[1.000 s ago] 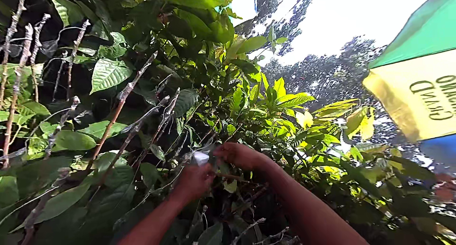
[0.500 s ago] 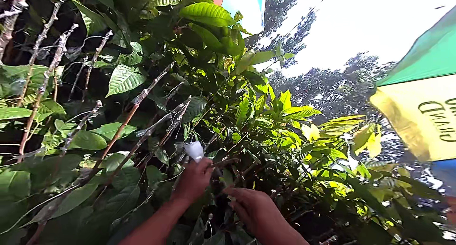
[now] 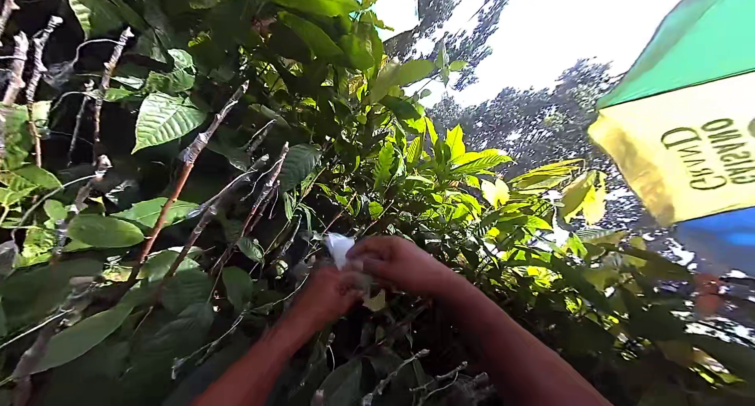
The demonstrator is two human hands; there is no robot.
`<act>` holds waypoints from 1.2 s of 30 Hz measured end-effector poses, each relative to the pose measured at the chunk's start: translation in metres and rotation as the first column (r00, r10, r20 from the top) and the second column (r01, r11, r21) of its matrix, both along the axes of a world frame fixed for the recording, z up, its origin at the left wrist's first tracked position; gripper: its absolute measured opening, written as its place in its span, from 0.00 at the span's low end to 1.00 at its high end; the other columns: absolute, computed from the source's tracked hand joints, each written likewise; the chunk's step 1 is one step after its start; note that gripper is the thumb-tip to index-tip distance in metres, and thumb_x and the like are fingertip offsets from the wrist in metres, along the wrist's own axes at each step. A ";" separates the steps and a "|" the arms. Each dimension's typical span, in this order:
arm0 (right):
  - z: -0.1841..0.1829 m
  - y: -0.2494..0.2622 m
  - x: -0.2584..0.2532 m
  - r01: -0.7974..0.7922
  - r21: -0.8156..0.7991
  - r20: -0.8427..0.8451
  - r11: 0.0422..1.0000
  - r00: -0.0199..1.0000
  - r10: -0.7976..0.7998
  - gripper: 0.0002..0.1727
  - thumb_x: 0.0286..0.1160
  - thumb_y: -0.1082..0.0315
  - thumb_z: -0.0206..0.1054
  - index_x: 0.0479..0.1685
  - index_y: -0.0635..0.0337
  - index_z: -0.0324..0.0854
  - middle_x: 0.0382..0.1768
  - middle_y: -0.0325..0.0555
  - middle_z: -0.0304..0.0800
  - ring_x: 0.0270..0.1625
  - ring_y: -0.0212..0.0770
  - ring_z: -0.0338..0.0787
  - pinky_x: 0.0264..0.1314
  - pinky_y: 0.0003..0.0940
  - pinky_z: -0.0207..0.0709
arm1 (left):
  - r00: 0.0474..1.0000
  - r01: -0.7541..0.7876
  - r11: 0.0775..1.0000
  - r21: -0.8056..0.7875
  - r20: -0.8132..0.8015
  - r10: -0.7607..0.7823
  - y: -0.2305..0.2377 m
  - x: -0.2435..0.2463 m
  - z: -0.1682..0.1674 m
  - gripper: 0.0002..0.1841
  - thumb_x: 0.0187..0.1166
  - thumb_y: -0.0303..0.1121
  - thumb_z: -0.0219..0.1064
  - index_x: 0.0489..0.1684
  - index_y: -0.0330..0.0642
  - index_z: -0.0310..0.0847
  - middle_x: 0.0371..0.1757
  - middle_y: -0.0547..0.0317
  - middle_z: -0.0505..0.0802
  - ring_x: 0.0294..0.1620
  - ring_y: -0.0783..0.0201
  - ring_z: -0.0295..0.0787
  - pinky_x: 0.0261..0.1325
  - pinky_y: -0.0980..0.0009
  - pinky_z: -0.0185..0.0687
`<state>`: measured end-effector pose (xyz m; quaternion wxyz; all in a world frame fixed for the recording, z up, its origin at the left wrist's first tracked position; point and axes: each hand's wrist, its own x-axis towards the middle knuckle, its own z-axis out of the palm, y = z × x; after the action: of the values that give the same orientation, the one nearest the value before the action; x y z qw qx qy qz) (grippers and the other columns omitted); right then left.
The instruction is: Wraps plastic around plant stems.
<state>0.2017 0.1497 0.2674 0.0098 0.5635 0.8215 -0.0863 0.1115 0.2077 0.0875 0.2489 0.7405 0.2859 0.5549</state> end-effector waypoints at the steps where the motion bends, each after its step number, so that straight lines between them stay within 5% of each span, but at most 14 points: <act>1: 0.007 0.015 0.019 0.041 -0.036 -0.039 0.998 0.998 -0.042 0.19 0.89 0.66 0.58 0.74 0.61 0.76 0.58 0.45 0.90 0.45 0.31 0.87 0.47 0.31 0.80 | 0.998 0.040 0.998 0.040 -0.049 -0.038 -0.001 -0.001 -0.001 0.12 0.79 0.36 0.69 0.48 0.36 0.91 0.44 0.40 0.94 0.48 0.41 0.92 0.58 0.40 0.83; 3: 0.000 0.023 0.044 0.112 0.068 0.158 0.991 0.980 -0.121 0.22 0.88 0.66 0.60 0.79 0.58 0.74 0.69 0.47 0.89 0.64 0.41 0.90 0.69 0.45 0.82 | 0.998 0.049 0.997 0.052 -0.053 -0.046 0.004 -0.015 0.002 0.12 0.76 0.37 0.68 0.46 0.38 0.91 0.39 0.44 0.94 0.39 0.47 0.91 0.48 0.45 0.85; 5: -0.024 0.000 0.035 0.087 0.239 0.315 0.967 0.935 -0.162 0.21 0.86 0.61 0.63 0.74 0.59 0.77 0.58 0.55 0.92 0.62 0.57 0.91 0.69 0.61 0.79 | 1.000 0.007 1.000 -0.012 0.030 -0.006 0.009 -0.027 0.002 0.13 0.76 0.38 0.69 0.48 0.39 0.89 0.38 0.47 0.93 0.36 0.52 0.90 0.45 0.49 0.86; 9: -0.019 -0.034 -0.008 -0.049 0.197 0.155 0.979 0.988 0.018 0.14 0.84 0.62 0.64 0.60 0.59 0.86 0.39 0.47 0.94 0.39 0.42 0.93 0.49 0.46 0.86 | 0.996 0.023 0.998 -0.057 0.090 -0.018 0.004 -0.023 0.007 0.12 0.76 0.35 0.72 0.49 0.37 0.91 0.43 0.47 0.95 0.44 0.51 0.93 0.56 0.47 0.86; 12: 0.018 0.007 0.011 -0.006 -0.129 0.059 0.992 0.998 0.014 0.19 0.90 0.68 0.56 0.76 0.59 0.75 0.64 0.44 0.88 0.52 0.30 0.88 0.51 0.30 0.80 | 0.994 0.095 0.995 0.011 -0.061 -0.094 -0.004 -0.014 0.010 0.12 0.78 0.36 0.71 0.48 0.35 0.91 0.43 0.43 0.95 0.47 0.46 0.93 0.59 0.43 0.84; 14: 0.008 0.026 0.035 0.005 -0.112 0.131 0.994 0.991 0.010 0.21 0.88 0.71 0.59 0.77 0.62 0.74 0.71 0.48 0.87 0.66 0.38 0.89 0.67 0.40 0.81 | 0.993 0.096 0.993 0.061 -0.079 -0.091 -0.002 -0.018 0.010 0.14 0.77 0.39 0.71 0.46 0.37 0.91 0.41 0.45 0.95 0.44 0.48 0.92 0.54 0.44 0.84; 16: -0.011 0.026 0.037 0.006 0.022 0.123 1.000 0.992 -0.009 0.17 0.80 0.70 0.69 0.65 0.66 0.80 0.55 0.52 0.93 0.56 0.44 0.93 0.65 0.48 0.83 | 0.997 0.070 0.997 0.040 -0.042 -0.069 -0.001 -0.024 0.010 0.14 0.77 0.39 0.71 0.50 0.39 0.91 0.43 0.48 0.95 0.42 0.52 0.92 0.53 0.47 0.85; 20: -0.020 0.008 0.048 0.142 0.014 -0.071 0.990 0.987 -0.141 0.15 0.84 0.62 0.65 0.60 0.62 0.83 0.34 0.44 0.87 0.32 0.34 0.85 0.42 0.35 0.83 | 0.995 -0.085 0.994 -0.064 0.041 0.087 0.003 -0.027 0.012 0.15 0.81 0.42 0.66 0.56 0.45 0.90 0.41 0.52 0.94 0.39 0.54 0.92 0.49 0.47 0.86; 25: -0.011 -0.065 0.028 -0.087 0.000 -0.126 0.996 0.988 0.086 0.19 0.83 0.65 0.66 0.71 0.53 0.84 0.25 0.35 0.79 0.23 0.26 0.75 0.28 0.25 0.73 | 0.982 -0.082 0.981 -0.176 0.155 0.110 0.015 -0.041 0.014 0.15 0.82 0.44 0.68 0.60 0.49 0.87 0.39 0.54 0.93 0.33 0.59 0.92 0.43 0.53 0.91; 28: 0.009 -0.052 0.004 -0.125 -0.013 -0.370 0.992 0.922 0.112 0.13 0.86 0.66 0.63 0.62 0.59 0.82 0.36 0.35 0.91 0.25 0.23 0.83 0.24 0.19 0.76 | 0.996 -0.006 0.999 -0.036 0.093 0.010 0.008 -0.019 0.010 0.15 0.80 0.42 0.69 0.57 0.45 0.91 0.42 0.49 0.95 0.42 0.51 0.92 0.51 0.43 0.86; 30: 0.032 -0.020 0.015 -0.011 0.135 -0.128 0.991 0.991 0.028 0.18 0.89 0.66 0.60 0.73 0.55 0.78 0.54 0.38 0.95 0.41 0.28 0.90 0.37 0.26 0.80 | 1.000 0.009 0.999 0.041 0.016 -0.010 0.001 -0.011 0.009 0.15 0.80 0.42 0.69 0.54 0.44 0.92 0.46 0.48 0.95 0.47 0.49 0.93 0.55 0.42 0.85; 32: 0.030 -0.013 0.025 0.072 0.256 0.293 0.964 0.945 -0.148 0.22 0.85 0.66 0.64 0.77 0.55 0.76 0.63 0.47 0.91 0.63 0.46 0.90 0.66 0.53 0.81 | 0.999 -0.033 0.998 0.046 0.023 0.032 -0.002 -0.019 0.012 0.16 0.81 0.44 0.67 0.53 0.43 0.92 0.46 0.49 0.96 0.45 0.51 0.93 0.54 0.45 0.86; 34: 0.005 -0.037 0.013 -0.001 0.249 0.359 0.969 0.929 -0.091 0.19 0.83 0.63 0.66 0.69 0.56 0.81 0.50 0.51 0.94 0.55 0.51 0.93 0.62 0.56 0.83 | 0.994 -0.069 0.998 -0.004 0.087 0.069 0.001 -0.030 0.012 0.15 0.82 0.44 0.67 0.56 0.45 0.90 0.43 0.54 0.95 0.38 0.57 0.93 0.47 0.51 0.89; 36: -0.001 -0.051 -0.003 -0.103 0.226 0.096 0.969 0.992 0.083 0.14 0.84 0.62 0.66 0.60 0.59 0.85 0.37 0.43 0.92 0.34 0.35 0.89 0.42 0.35 0.84 | 0.987 -0.062 0.998 0.008 0.146 0.060 -0.002 -0.024 0.012 0.15 0.80 0.40 0.68 0.58 0.45 0.90 0.40 0.51 0.95 0.38 0.54 0.92 0.47 0.48 0.87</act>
<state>0.1986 0.0990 0.2662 -0.0164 0.5248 0.8504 0.0345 0.0871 0.2062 0.0997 0.2474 0.6904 0.2861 0.6167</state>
